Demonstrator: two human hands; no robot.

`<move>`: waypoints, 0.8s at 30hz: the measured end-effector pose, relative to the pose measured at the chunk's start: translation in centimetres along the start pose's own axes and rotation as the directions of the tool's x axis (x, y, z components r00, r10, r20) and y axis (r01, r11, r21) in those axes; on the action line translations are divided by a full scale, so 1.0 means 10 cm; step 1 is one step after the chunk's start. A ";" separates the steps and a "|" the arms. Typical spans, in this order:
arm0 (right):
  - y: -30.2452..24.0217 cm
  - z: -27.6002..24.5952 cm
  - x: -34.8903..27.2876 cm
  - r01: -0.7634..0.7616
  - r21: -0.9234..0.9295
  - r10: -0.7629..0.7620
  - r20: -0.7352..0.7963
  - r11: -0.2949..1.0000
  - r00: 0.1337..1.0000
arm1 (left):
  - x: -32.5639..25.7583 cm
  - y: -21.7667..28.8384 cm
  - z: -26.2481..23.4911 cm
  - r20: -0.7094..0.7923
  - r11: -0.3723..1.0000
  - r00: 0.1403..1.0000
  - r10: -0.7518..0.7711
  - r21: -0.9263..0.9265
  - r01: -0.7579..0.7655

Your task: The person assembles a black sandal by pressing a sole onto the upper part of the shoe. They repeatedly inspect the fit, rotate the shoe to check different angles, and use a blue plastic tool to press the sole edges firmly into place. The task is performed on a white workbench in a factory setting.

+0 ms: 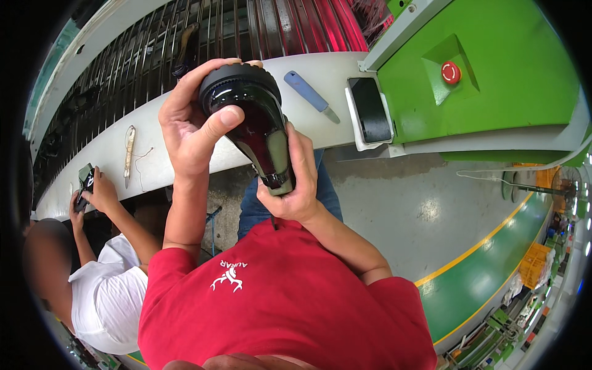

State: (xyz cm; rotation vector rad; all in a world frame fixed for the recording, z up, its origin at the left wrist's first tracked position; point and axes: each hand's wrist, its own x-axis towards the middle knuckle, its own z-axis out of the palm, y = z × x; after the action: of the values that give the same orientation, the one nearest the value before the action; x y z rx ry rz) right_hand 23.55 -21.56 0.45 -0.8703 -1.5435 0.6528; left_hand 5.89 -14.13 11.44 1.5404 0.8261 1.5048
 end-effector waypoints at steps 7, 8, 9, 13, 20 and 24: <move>0.02 -0.02 0.05 -0.024 0.051 0.025 -0.004 0.998 1.000 | 0.02 -0.05 0.06 -0.055 0.995 0.997 0.057 -0.079 -0.061; 0.02 -0.04 0.07 -0.039 0.068 0.039 -0.004 0.997 0.999 | 0.04 -0.08 0.08 -0.060 0.997 0.997 0.047 -0.064 -0.051; 0.04 -0.06 0.06 -0.060 0.097 0.060 -0.002 0.994 0.998 | 0.06 -0.11 0.10 -0.066 0.998 0.997 0.037 -0.049 -0.040; 0.00 -0.14 0.12 -0.204 0.325 0.213 0.008 0.923 0.977 | 0.05 -0.14 0.14 -0.050 0.999 0.999 -0.012 -0.054 0.009; -0.02 -0.36 0.18 -0.420 0.637 0.480 0.088 0.647 0.873 | -0.08 -0.26 0.09 -0.012 0.995 0.997 -0.082 -0.058 0.081; -0.04 -0.37 0.18 -0.447 0.692 0.536 0.101 0.568 0.838 | -0.15 -0.31 0.08 -0.039 0.996 0.995 -0.087 -0.012 0.087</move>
State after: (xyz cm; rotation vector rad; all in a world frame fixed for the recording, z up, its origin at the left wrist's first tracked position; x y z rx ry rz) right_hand 27.04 -20.60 2.37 -0.7182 -0.7854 1.4602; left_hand 6.84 -14.15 8.06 1.4532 0.8955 1.4777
